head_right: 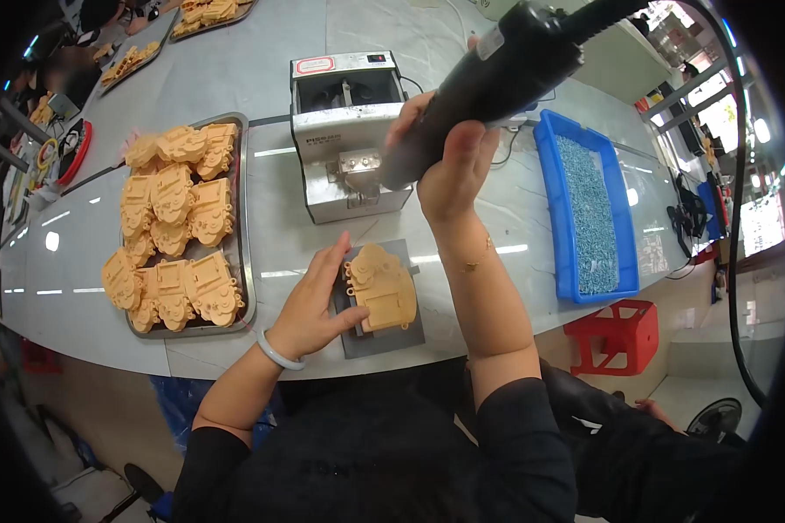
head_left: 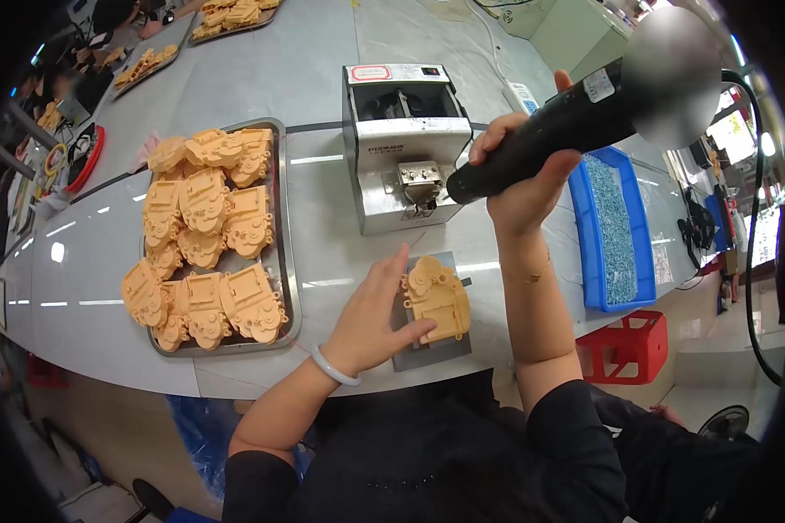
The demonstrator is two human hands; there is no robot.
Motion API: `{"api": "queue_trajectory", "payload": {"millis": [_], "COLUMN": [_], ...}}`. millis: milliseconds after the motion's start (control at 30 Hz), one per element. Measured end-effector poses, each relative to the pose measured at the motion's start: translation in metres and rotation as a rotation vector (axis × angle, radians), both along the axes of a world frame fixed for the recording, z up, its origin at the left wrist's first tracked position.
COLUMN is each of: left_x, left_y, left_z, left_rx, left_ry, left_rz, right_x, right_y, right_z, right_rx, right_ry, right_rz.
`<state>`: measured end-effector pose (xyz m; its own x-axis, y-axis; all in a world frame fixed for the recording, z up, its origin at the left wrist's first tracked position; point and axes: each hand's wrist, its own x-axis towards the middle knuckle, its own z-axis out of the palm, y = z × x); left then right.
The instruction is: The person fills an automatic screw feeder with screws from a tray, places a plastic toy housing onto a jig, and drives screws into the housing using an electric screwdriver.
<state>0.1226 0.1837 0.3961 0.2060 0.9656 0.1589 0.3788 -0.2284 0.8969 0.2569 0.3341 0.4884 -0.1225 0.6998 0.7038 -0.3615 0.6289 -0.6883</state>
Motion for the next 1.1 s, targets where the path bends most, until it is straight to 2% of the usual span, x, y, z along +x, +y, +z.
{"api": "queue_trajectory", "payload": {"millis": [133, 200, 300, 367, 467, 500, 533, 600, 667, 767, 1000, 1100], "left_x": [-0.014, -0.021, -0.038, -0.057, -0.068, -0.063, -0.059, -0.067, -0.064, -0.052, -0.052, -0.046], "left_y": [0.005, 0.016, 0.066, 0.121, 0.171, 0.179, 0.185, 0.232, 0.264, 0.215, 0.212, 0.19], "left_z": [0.024, 0.046, 0.064, 0.064, 0.084, 0.09, 0.085, 0.029, -0.012, 0.042, 0.036, 0.058], "left_rx": [0.256, 0.302, 0.242, 0.004, -0.582, -0.631, -0.519, -0.392, -0.169, -0.196, -0.109, -0.125], "left_ry": [0.098, 0.091, 0.074, -0.058, -0.372, -0.384, -0.552, -0.565, -0.525, -0.391, -0.581, -0.61], "left_rz": [0.19, 0.255, 0.429, 0.504, 0.438, 0.469, 0.327, 0.285, 0.52, 0.55, 0.52, 0.467], "right_x": [0.011, 0.025, 0.04, 0.048, 0.058, 0.064, 0.069, 0.081, 0.096, 0.104, 0.108, 0.101], "right_y": [-0.006, 0.0, 0.009, 0.014, 0.012, 0.012, 0.013, 0.017, 0.027, 0.031, 0.029, 0.026], "right_z": [0.007, 0.006, 0.006, 0.008, 0.017, 0.019, 0.02, 0.019, 0.015, 0.015, 0.019, 0.024], "right_rx": [-0.245, -0.301, -0.318, -0.291, -0.283, -0.28, -0.279, -0.289, -0.317, -0.317, -0.377, -0.367], "right_ry": [0.107, 0.192, 0.279, 0.315, 0.386, 0.367, 0.347, 0.347, 0.414, 0.385, 0.418, 0.384], "right_rz": [-0.027, -0.016, -0.05, -0.023, 0.057, 0.024, 0.0, -0.014, 0.0, 0.069, 0.009, -0.091]}}
